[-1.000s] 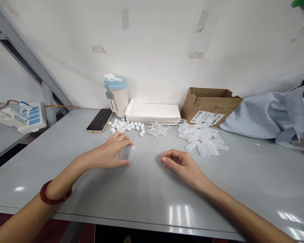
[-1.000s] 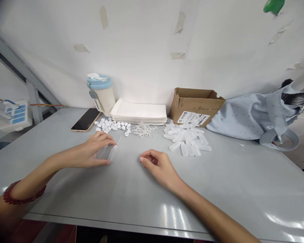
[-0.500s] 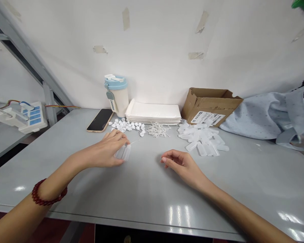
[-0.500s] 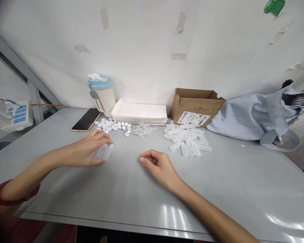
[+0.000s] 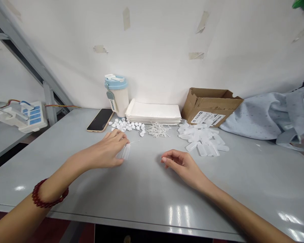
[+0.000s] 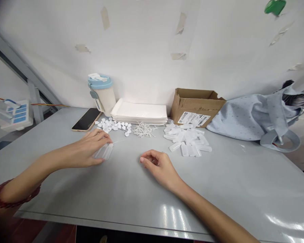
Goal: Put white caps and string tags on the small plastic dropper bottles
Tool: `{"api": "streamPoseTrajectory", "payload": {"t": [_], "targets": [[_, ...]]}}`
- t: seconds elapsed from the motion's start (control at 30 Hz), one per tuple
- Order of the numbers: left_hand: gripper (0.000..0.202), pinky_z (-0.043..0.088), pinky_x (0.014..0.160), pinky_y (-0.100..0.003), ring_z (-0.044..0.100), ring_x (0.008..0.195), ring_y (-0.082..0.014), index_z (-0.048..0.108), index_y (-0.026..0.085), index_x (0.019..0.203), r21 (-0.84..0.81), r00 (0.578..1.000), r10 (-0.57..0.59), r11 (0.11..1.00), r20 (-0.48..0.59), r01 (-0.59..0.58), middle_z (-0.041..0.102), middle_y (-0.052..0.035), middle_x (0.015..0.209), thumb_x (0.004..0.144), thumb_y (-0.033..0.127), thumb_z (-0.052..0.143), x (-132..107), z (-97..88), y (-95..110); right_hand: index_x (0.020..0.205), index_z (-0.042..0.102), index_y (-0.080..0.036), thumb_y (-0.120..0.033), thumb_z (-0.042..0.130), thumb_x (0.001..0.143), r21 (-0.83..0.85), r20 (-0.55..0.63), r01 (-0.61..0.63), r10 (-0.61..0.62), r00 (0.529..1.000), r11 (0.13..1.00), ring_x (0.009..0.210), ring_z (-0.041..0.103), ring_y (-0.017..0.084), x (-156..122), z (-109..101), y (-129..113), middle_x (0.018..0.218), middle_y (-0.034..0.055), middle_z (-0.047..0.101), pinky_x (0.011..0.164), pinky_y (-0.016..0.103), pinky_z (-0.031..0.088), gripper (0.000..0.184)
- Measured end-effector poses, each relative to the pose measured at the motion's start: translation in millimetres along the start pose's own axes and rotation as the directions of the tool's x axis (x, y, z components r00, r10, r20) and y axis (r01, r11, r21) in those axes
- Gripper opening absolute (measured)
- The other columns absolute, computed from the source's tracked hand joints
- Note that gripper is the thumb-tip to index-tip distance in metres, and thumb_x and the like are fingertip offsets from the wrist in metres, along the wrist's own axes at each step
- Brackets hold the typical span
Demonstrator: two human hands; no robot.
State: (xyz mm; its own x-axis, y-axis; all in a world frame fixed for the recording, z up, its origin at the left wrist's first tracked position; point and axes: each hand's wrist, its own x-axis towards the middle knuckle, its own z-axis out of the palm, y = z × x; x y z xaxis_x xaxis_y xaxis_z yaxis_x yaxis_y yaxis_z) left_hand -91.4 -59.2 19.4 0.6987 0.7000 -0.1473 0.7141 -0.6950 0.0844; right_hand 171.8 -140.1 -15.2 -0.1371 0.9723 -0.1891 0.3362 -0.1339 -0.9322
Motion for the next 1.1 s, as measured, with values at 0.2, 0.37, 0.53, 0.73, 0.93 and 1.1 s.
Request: {"api": "streamPoseTrajectory", "payload": {"t": [0.2, 0.37, 0.53, 0.73, 0.93, 1.1], "targets": [[0.026, 0.040, 0.087, -0.043, 0.044, 0.101, -0.0299, 0.060, 0.016, 0.100, 0.033, 1.000, -0.008, 0.999, -0.015, 0.008, 0.053, -0.0114, 0.102, 0.075, 0.024, 0.057, -2, 1.7, 4, 0.086, 0.066, -0.018, -0.036, 0.056, 0.084, 0.000, -0.001, -0.001, 0.001, 1.000, 1.000, 0.074, 0.059, 0.016, -2, 0, 1, 0.079, 0.0026, 0.065, 0.071, 0.029, 0.044, 0.021], [0.026, 0.041, 0.086, -0.044, 0.043, 0.101, -0.0301, 0.060, 0.014, 0.100, 0.050, 0.998, 0.006, 0.999, -0.064, -0.002, 0.053, -0.0119, 0.101, 0.075, 0.023, 0.057, -4, 7.8, 3, 0.086, 0.066, -0.018, -0.037, 0.057, 0.084, 0.007, 0.001, -0.002, 0.002, 1.000, 1.000, 0.074, 0.059, 0.016, -2, -1, 1, 0.080, 0.0028, 0.065, 0.071, 0.029, 0.045, 0.022], [0.026, 0.042, 0.084, -0.043, 0.045, 0.099, -0.0303, 0.061, 0.013, 0.098, 0.097, 0.992, 0.019, 0.995, -0.126, -0.007, 0.053, -0.0123, 0.098, 0.075, 0.023, 0.058, -5, 14.3, 3, 0.086, 0.066, -0.017, -0.037, 0.056, 0.084, -0.009, 0.002, 0.006, -0.006, 1.000, 1.000, 0.074, 0.058, 0.016, -1, -1, 2, 0.079, 0.0031, 0.065, 0.069, 0.029, 0.044, 0.022], [0.025, 0.043, 0.082, -0.042, 0.045, 0.098, -0.0304, 0.062, 0.010, 0.097, 0.182, 0.995, 0.003, 0.983, -0.097, 0.015, 0.054, -0.0146, 0.100, 0.076, 0.022, 0.058, -5, 13.0, 9, 0.086, 0.066, -0.017, -0.038, 0.056, 0.083, -0.003, 0.001, 0.015, -0.015, 1.000, 1.000, 0.074, 0.059, 0.016, -1, -1, 3, 0.079, 0.0031, 0.065, 0.069, 0.029, 0.045, 0.023], [0.021, 0.044, 0.082, -0.043, 0.046, 0.100, -0.0309, 0.062, 0.009, 0.095, 0.219, 0.994, 0.002, 0.976, -0.109, 0.022, 0.055, -0.0154, 0.101, 0.079, 0.022, 0.056, -4, 12.7, 13, 0.085, 0.067, -0.018, -0.037, 0.056, 0.084, -0.010, 0.001, 0.018, -0.018, 1.000, 1.000, 0.073, 0.059, 0.016, 0, -1, 2, 0.078, 0.0027, 0.065, 0.068, 0.029, 0.044, 0.022], [0.020, 0.045, 0.080, -0.043, 0.048, 0.100, -0.0320, 0.062, 0.010, 0.095, 0.247, 0.992, 0.009, 0.969, -0.122, 0.022, 0.056, -0.0160, 0.100, 0.080, 0.021, 0.055, -4, 14.9, 12, 0.086, 0.067, -0.018, -0.037, 0.056, 0.084, -0.023, 0.003, 0.016, -0.016, 1.000, 1.000, 0.073, 0.060, 0.016, -1, -1, 2, 0.079, 0.0034, 0.066, 0.068, 0.029, 0.045, 0.023]]}}
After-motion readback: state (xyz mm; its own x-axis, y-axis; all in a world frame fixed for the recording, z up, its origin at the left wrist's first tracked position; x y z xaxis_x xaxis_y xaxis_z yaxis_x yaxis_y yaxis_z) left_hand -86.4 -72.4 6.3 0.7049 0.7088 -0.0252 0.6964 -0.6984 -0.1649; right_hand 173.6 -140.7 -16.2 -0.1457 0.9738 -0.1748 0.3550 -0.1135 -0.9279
